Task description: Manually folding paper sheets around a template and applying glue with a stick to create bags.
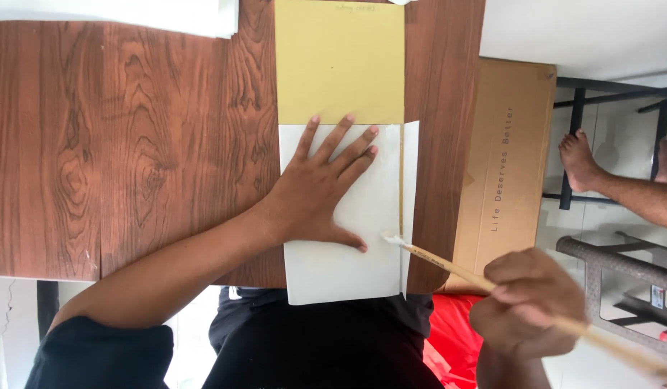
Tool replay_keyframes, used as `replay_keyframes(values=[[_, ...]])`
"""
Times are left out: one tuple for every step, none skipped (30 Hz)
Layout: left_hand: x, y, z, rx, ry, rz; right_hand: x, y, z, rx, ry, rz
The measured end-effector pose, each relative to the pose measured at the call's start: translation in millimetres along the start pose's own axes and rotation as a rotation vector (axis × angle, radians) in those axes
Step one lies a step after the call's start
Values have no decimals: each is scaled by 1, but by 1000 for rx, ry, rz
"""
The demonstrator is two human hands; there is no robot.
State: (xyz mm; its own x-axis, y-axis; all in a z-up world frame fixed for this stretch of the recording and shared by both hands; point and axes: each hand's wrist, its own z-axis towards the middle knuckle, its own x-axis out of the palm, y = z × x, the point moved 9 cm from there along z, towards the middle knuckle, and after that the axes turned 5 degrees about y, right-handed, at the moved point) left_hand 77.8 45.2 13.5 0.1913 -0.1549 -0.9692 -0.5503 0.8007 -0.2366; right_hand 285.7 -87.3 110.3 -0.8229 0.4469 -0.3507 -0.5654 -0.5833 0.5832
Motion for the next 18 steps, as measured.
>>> replay_keyframes(values=[[0, 0, 0, 5, -2, -18, -3, -15, -1, 74, 22, 110], [0, -2, -1, 9, -1, -43, -6, -28, -5, 154, 48, 219], [1, -3, -1, 14, 4, -49, -5, -32, 6, 161, 46, 214], [1, -2, -1, 12, 1, -49, 6, -31, 19, 106, 191, -118], [0, -1, 0, 10, -2, -50, 20, -33, 30, 56, 337, -444], [1, -1, 1, 12, -12, -46, 35, -24, 57, 46, 333, -449], [3, -1, 2, 4, 0, -34, 59, -24, 80, 123, 451, -370], [5, 0, 0, -14, 19, -24, 86, -21, 100, 204, 574, -280], [5, 2, 0, -22, 16, -22, 93, -22, 106, 198, 578, -275], [6, 1, -1, -23, 22, 0, 99, -25, 109, 229, 587, -262], [8, 1, -1, -24, 28, 23, 105, -29, 112, 260, 597, -249], [8, 1, -1, -28, 27, 21, 99, -30, 105, 258, 601, -247], [9, 1, -2, -25, 29, 15, 89, -26, 101, 185, 559, -328], [9, 1, -2, -25, 29, 11, 81, -23, 98, 107, 515, -405], [8, 3, 0, -33, 27, 12, 77, -18, 92, 101, 519, -400], [6, 2, 0, -27, 19, 9, 64, -7, 88, 72, 407, -380], [5, 1, -1, -20, 11, 6, 49, 4, 83, 45, 295, -358], [5, 1, -2, -19, 9, 7, 38, -7, 57, 43, 294, -360]])
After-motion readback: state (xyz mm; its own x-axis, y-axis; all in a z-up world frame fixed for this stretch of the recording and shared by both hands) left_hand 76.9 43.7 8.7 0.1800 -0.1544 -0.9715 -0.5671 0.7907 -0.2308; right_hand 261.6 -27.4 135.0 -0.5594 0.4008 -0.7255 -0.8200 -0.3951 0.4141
